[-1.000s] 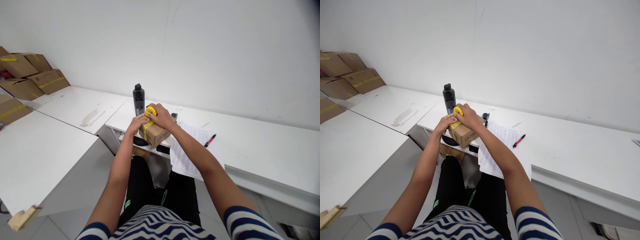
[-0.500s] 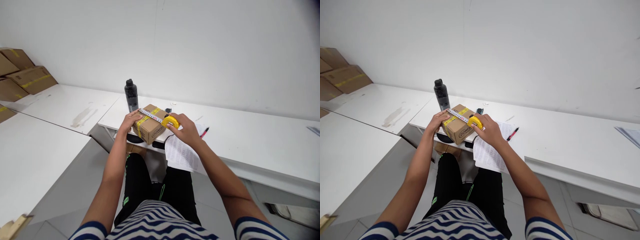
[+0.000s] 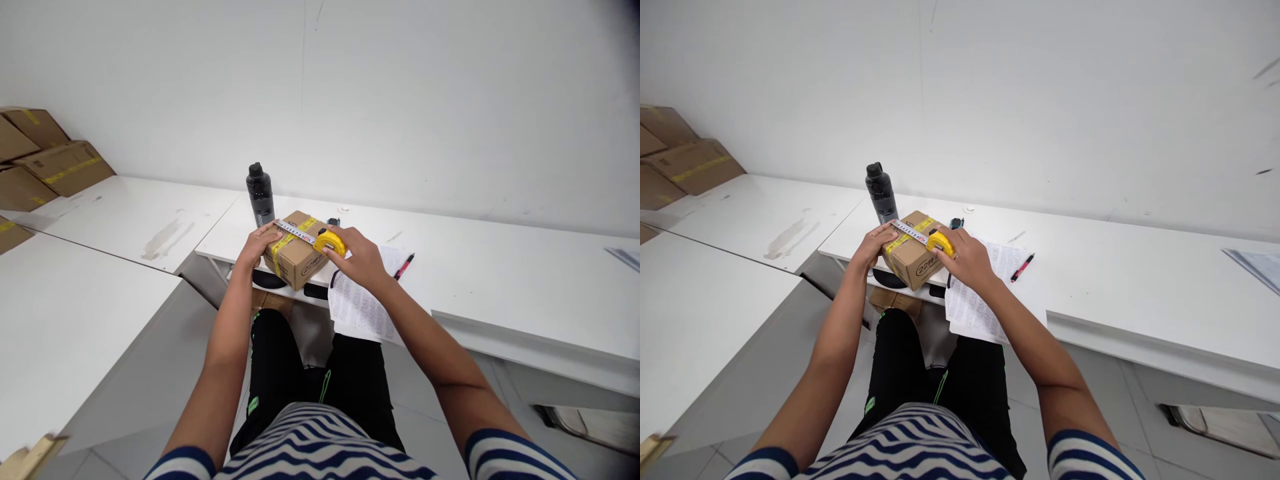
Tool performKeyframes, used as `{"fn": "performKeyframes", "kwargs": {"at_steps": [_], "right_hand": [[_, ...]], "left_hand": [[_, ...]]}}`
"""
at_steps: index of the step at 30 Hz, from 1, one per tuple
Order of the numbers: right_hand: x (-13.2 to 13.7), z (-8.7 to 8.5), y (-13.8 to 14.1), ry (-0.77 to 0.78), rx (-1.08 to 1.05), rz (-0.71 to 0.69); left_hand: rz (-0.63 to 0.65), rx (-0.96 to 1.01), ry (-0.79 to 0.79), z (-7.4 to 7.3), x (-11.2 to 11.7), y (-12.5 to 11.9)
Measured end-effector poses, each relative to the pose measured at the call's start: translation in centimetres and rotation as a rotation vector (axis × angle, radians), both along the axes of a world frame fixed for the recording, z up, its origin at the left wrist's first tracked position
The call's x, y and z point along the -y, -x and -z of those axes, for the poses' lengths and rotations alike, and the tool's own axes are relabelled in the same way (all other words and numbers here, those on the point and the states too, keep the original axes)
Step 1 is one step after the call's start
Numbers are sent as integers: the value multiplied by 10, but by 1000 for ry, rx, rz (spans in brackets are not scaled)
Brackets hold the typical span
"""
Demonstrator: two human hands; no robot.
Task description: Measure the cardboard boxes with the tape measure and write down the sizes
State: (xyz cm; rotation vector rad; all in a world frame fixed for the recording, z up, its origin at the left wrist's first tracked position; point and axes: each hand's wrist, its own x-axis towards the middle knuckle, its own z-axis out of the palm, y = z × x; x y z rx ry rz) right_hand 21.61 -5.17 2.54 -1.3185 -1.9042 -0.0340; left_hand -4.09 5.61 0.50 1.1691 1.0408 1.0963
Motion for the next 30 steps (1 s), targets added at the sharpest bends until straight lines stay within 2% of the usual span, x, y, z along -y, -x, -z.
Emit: {"fn": "performKeyframes", "kwargs": {"at_steps": [23, 27, 30], "right_hand": [[-6, -3, 8, 16, 65, 13], [-3, 0, 10, 82, 37, 31], [-5, 6, 9, 111, -16, 30]], "left_hand": [[9, 36, -14, 3, 0, 0], [17, 19, -26, 0, 0, -1], [-17, -70, 19, -4, 2, 0]]}}
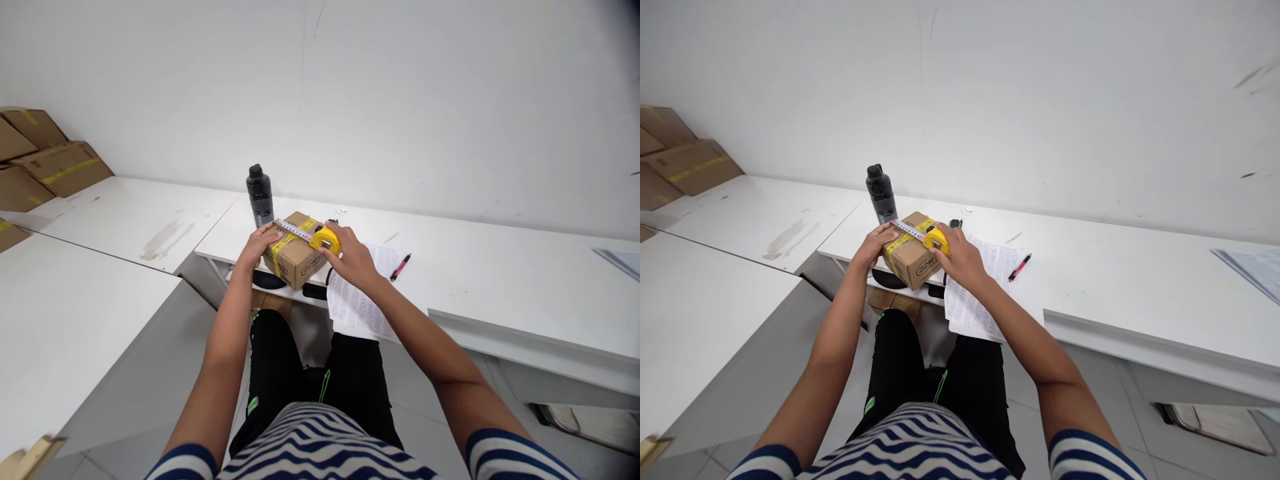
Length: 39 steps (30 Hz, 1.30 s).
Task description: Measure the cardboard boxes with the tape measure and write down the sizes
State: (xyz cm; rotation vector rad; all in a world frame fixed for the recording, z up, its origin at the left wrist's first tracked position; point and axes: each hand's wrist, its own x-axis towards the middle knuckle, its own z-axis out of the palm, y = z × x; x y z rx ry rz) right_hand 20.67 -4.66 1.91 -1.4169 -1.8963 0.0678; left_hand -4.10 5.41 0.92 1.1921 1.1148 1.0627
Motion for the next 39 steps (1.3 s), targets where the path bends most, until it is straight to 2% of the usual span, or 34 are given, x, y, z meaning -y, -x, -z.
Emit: {"fn": "performKeyframes", "kwargs": {"at_steps": [4, 5, 8, 12, 15, 18, 21, 23, 25, 28, 30, 34, 36, 39], "right_hand": [[-18, 16, -9, -77, -228, 54], [-25, 21, -12, -82, -334, 90], [-49, 36, -19, 1, -701, 145], [-70, 50, -12, 119, -1115, 66], [-73, 50, -1, 168, -1318, -48], [-70, 42, 6, 164, -1423, -130], [-67, 28, 6, 99, -1459, -141], [-68, 18, 3, 19, -1462, -127], [-70, 12, 3, -50, -1461, -113], [-70, 12, 8, -38, -1402, -102], [-67, 18, 14, 30, -1303, -102], [-60, 23, 23, 132, -1102, -111], [-61, 16, 25, 122, -1002, -148], [-70, -7, 31, 70, -775, -251]], "left_hand": [[-265, -177, 136, -5, 12, 8], [-280, -177, 164, -6, 16, 10], [-161, -82, 217, -3, 25, 12], [-116, 160, 133, 12, 26, 4], [-78, 354, 73, 31, 19, -1], [-31, 413, 41, 48, 13, 6], [34, 336, 6, 58, 11, 24], [26, 253, -27, 62, 11, 35], [-63, 134, -83, 62, 11, 41], [-295, -56, -146, 59, 15, 35], [-363, -77, -122, 53, 21, 27], [-307, 54, -62, 26, 37, 17], [-241, 76, -110, 10, 41, 15], [-131, 37, -194, -6, 38, 8]]}}
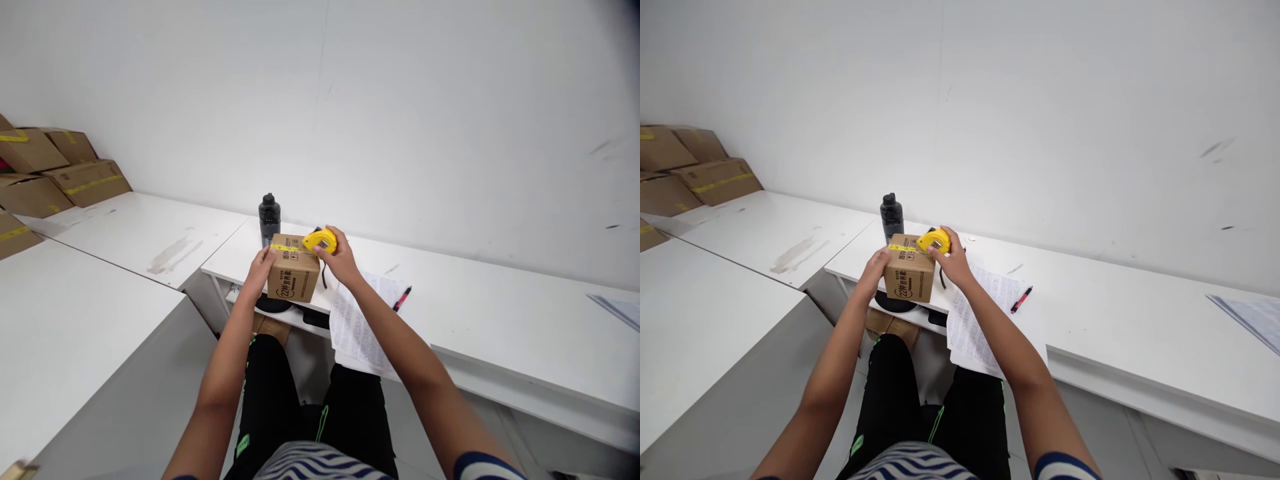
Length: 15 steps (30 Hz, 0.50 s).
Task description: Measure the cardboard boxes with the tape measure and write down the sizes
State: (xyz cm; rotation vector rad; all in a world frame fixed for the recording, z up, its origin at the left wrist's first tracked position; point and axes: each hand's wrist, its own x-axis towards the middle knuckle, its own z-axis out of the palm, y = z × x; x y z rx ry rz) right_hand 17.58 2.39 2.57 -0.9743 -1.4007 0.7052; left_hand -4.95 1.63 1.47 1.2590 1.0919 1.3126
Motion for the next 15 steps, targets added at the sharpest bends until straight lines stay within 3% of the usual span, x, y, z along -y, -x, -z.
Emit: {"fn": "performKeyframes", "kwargs": {"at_steps": [5, 10, 15], "right_hand": [[-24, -32, 31, -129, 407, -150], [-38, -38, 57, -146, 690, -216], [-31, -47, 56, -93, 842, -140]], "left_hand": [[-48, 23, -6, 3, -11, -14], [-67, 108, 4, 11, -11, -17], [-104, 91, -17, 14, -12, -18]]}}
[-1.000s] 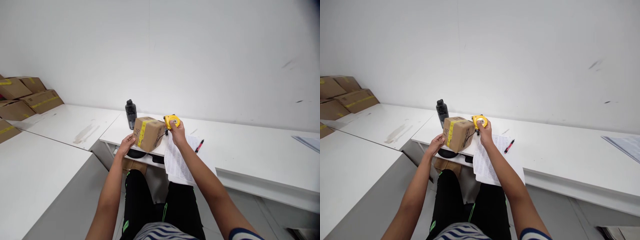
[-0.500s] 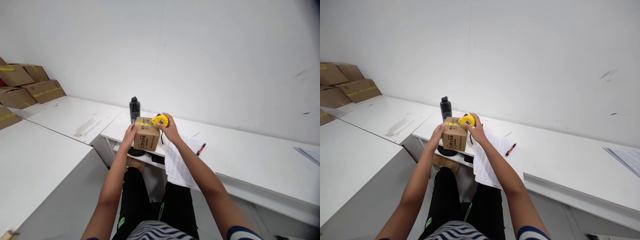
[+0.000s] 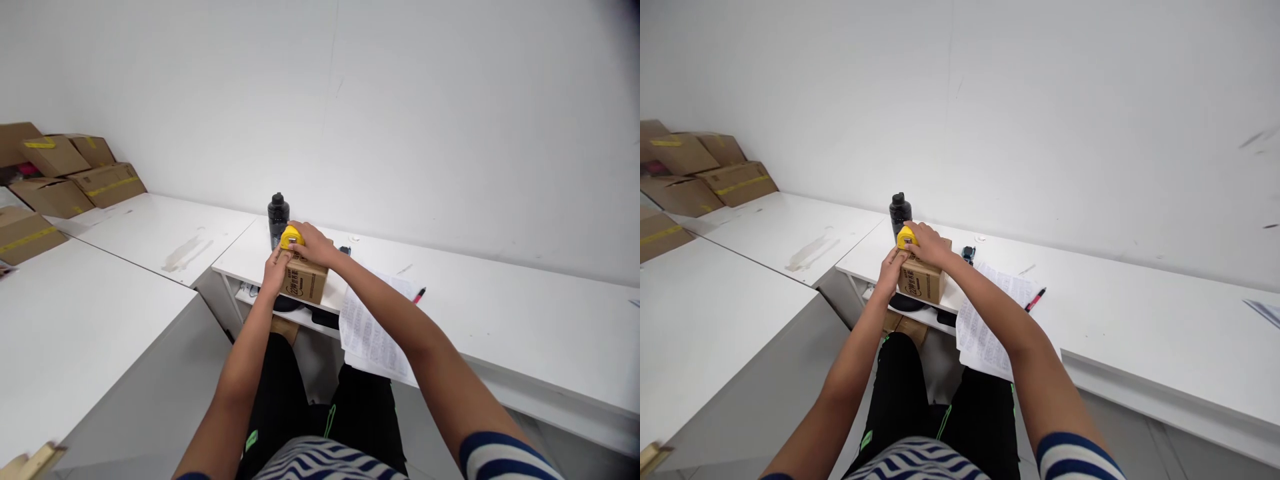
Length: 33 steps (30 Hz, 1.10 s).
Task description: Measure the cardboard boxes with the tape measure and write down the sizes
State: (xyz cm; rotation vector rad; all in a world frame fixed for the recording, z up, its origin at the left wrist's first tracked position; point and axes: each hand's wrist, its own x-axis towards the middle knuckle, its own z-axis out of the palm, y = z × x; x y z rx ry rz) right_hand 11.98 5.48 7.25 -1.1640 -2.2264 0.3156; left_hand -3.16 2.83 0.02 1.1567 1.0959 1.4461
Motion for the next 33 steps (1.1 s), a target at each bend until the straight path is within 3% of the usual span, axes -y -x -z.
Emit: {"fn": "performKeyframes", "kwargs": {"at_steps": [5, 10, 13, 33], "right_hand": [[22, -3, -34, 29, -2, 48], [50, 10, -90, 46, -124, 118], [61, 16, -106, 17, -174, 138], [70, 19, -102, -40, -99, 184]], "left_hand": [[-11, -24, 6, 0, -3, 1], [8, 17, 16, -2, -4, 0], [20, 44, -13, -3, -4, -3], [24, 33, -14, -10, 3, -8]]}}
